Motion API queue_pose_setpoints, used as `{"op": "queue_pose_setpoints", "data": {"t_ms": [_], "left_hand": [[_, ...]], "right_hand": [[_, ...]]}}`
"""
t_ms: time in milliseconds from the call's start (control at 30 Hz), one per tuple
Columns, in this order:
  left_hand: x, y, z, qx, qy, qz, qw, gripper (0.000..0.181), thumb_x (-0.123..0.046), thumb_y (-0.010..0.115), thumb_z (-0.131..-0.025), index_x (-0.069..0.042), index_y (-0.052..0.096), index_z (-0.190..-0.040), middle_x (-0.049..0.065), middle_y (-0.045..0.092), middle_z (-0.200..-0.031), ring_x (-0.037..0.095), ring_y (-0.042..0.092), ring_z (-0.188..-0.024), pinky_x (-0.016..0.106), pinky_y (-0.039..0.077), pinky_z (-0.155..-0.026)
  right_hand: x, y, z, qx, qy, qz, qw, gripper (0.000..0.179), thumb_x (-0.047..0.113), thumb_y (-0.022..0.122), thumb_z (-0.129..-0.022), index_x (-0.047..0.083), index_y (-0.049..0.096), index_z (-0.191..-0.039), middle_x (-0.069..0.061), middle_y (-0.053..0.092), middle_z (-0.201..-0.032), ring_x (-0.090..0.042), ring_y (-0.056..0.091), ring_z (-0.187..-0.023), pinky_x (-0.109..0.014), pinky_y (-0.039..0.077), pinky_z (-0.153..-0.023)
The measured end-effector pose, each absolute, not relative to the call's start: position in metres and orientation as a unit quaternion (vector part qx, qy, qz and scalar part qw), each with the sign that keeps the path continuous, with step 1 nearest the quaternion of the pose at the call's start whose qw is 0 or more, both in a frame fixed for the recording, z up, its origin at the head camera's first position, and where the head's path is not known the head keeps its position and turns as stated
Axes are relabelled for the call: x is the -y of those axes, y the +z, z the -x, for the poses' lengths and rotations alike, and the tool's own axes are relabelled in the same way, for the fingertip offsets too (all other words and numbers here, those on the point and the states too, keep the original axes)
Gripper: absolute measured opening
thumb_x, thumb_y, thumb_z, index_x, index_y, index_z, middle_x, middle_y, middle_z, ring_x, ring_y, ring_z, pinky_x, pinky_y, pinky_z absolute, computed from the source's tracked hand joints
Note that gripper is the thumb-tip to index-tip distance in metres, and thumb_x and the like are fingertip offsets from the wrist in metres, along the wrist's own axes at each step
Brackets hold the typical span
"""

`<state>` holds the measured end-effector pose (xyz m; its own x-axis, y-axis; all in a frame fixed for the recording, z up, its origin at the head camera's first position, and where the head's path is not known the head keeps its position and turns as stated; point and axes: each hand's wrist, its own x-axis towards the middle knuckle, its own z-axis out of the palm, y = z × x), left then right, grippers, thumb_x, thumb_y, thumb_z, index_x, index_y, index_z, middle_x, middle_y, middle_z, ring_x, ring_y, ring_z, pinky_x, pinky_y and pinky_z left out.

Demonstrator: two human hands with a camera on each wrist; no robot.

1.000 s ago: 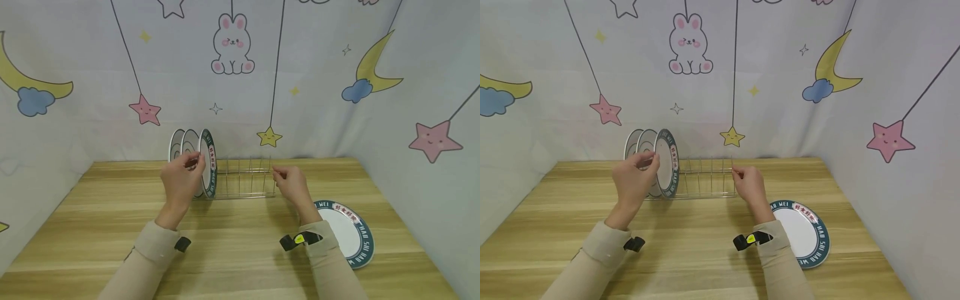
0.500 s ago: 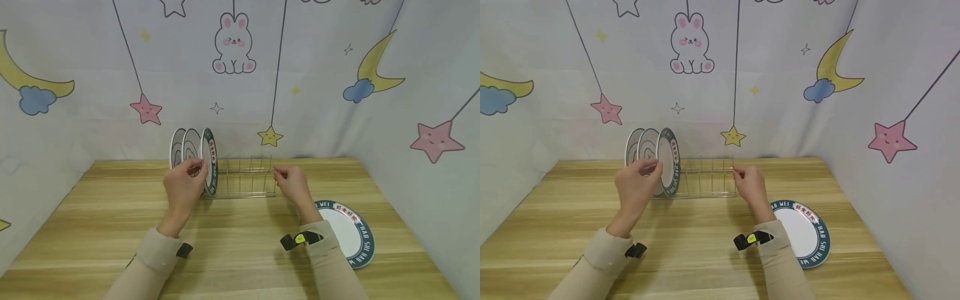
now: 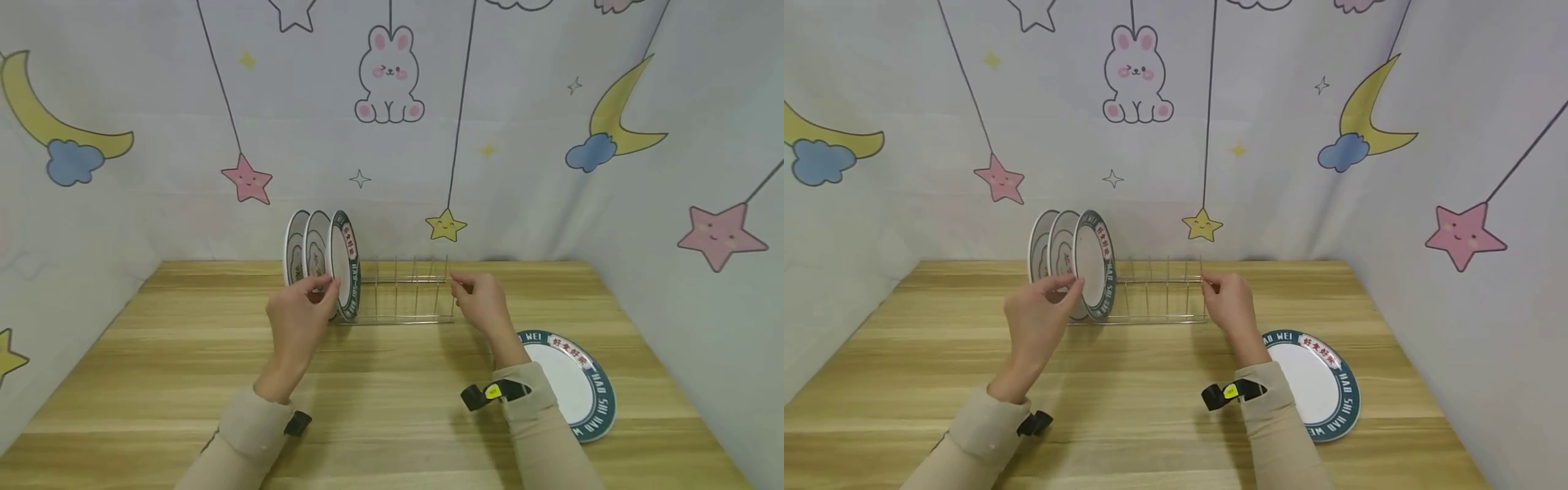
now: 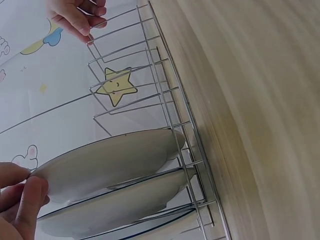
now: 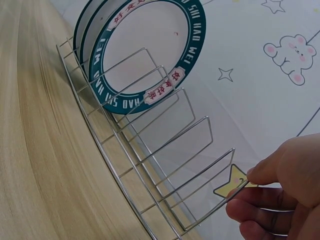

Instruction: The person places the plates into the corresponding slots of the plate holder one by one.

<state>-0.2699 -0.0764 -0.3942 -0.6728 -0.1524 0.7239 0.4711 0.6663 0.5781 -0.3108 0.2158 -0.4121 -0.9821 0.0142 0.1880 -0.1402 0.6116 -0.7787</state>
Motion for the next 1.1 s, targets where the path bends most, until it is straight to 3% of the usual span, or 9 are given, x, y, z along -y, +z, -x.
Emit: {"op": "queue_pose_setpoints", "data": {"t_ms": [167, 267, 667, 1100], "left_hand": [[0.079, -0.401, 0.262, 0.834, -0.386, 0.103, 0.381, 0.009, -0.009, 0.076, -0.086, 0.000, 0.077, -0.083, 0.009, 0.073, -0.072, 0.016, 0.067, -0.056, 0.029, 0.055, -0.051], [0.081, -0.403, 0.258, 0.837, -0.386, 0.108, 0.371, 0.009, -0.010, 0.077, -0.086, -0.002, 0.077, -0.082, 0.006, 0.072, -0.070, 0.014, 0.065, -0.055, 0.033, 0.054, -0.053], [0.093, -0.415, 0.237, 0.836, -0.418, 0.141, 0.326, 0.007, -0.012, 0.079, -0.084, -0.005, 0.078, -0.083, 0.002, 0.074, -0.076, 0.006, 0.066, -0.058, 0.015, 0.053, -0.054], [0.117, -0.408, 0.215, 0.831, -0.447, 0.130, 0.305, 0.005, -0.009, 0.079, -0.084, -0.005, 0.077, -0.085, 0.002, 0.074, -0.079, 0.004, 0.065, -0.055, 0.014, 0.052, -0.051]], "right_hand": [[-0.215, -0.412, 0.311, 0.893, 0.440, -0.039, 0.087, 0.029, 0.010, 0.059, -0.099, 0.001, 0.066, -0.126, -0.017, 0.072, -0.100, -0.027, 0.069, -0.081, -0.030, 0.058, -0.065], [-0.214, -0.411, 0.311, 0.893, 0.441, -0.039, 0.086, 0.029, 0.010, 0.059, -0.099, 0.002, 0.066, -0.126, -0.017, 0.072, -0.100, -0.029, 0.069, -0.082, -0.031, 0.058, -0.065], [-0.213, -0.411, 0.312, 0.893, 0.442, -0.033, 0.081, 0.029, 0.011, 0.059, -0.099, 0.003, 0.066, -0.126, -0.015, 0.072, -0.100, -0.029, 0.069, -0.084, -0.031, 0.058, -0.066], [-0.216, -0.413, 0.310, 0.895, 0.439, -0.032, 0.078, 0.029, 0.010, 0.059, -0.100, 0.003, 0.066, -0.127, -0.016, 0.071, -0.103, -0.029, 0.069, -0.086, -0.031, 0.059, -0.068]]}}
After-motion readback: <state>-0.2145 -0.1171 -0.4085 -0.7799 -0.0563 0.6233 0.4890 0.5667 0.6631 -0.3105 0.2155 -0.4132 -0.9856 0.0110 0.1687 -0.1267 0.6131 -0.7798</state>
